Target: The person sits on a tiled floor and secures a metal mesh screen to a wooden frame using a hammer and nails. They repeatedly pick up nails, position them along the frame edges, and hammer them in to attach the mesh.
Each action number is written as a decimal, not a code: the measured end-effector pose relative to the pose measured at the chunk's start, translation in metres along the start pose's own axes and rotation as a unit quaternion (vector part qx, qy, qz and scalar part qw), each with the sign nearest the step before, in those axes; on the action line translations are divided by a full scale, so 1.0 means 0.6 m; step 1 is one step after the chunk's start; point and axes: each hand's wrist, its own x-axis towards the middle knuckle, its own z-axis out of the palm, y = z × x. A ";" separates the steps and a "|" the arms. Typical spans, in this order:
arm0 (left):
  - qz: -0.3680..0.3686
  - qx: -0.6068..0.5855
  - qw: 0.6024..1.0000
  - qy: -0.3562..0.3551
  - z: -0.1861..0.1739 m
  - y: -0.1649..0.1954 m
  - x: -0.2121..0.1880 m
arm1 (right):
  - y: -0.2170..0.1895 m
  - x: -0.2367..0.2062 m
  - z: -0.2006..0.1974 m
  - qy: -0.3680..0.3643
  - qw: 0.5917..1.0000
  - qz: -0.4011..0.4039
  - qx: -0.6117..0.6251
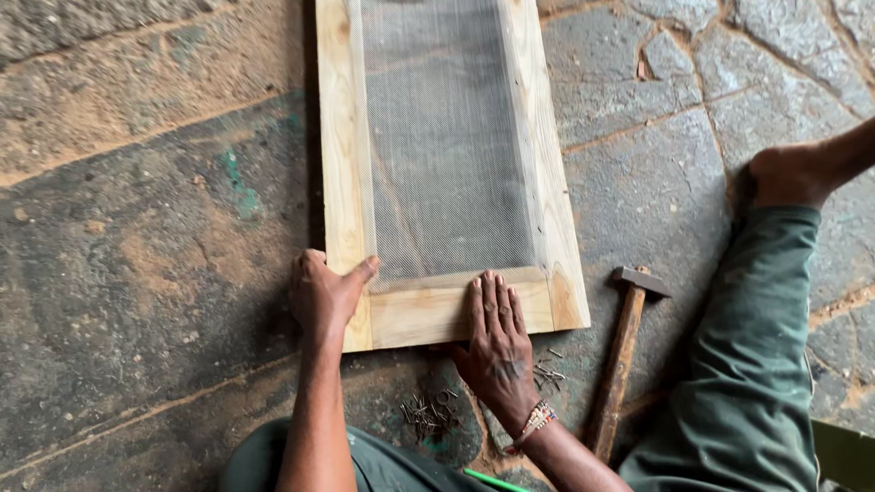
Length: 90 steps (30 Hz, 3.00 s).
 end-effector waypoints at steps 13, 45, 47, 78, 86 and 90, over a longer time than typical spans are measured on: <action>-0.015 0.002 1.000 -0.018 -0.014 0.007 -0.007 | 0.018 -0.003 -0.013 0.003 0.999 -0.036 0.022; 0.559 -0.007 0.828 -0.042 0.080 0.187 -0.139 | 0.247 0.092 -0.144 0.001 0.944 -0.324 0.065; 0.561 -0.004 0.827 -0.042 0.078 0.184 -0.140 | 0.249 0.091 -0.143 -0.007 0.939 -0.339 0.048; 0.614 -0.008 0.789 0.014 0.115 0.201 -0.166 | 0.222 0.071 -0.138 -0.006 0.967 -0.216 0.138; 0.613 0.008 0.790 -0.005 0.127 0.201 -0.160 | 0.220 0.076 -0.129 -0.011 0.972 -0.222 0.073; 0.616 0.007 0.787 0.013 0.129 0.200 -0.158 | 0.217 0.073 -0.136 -0.016 0.975 -0.196 0.105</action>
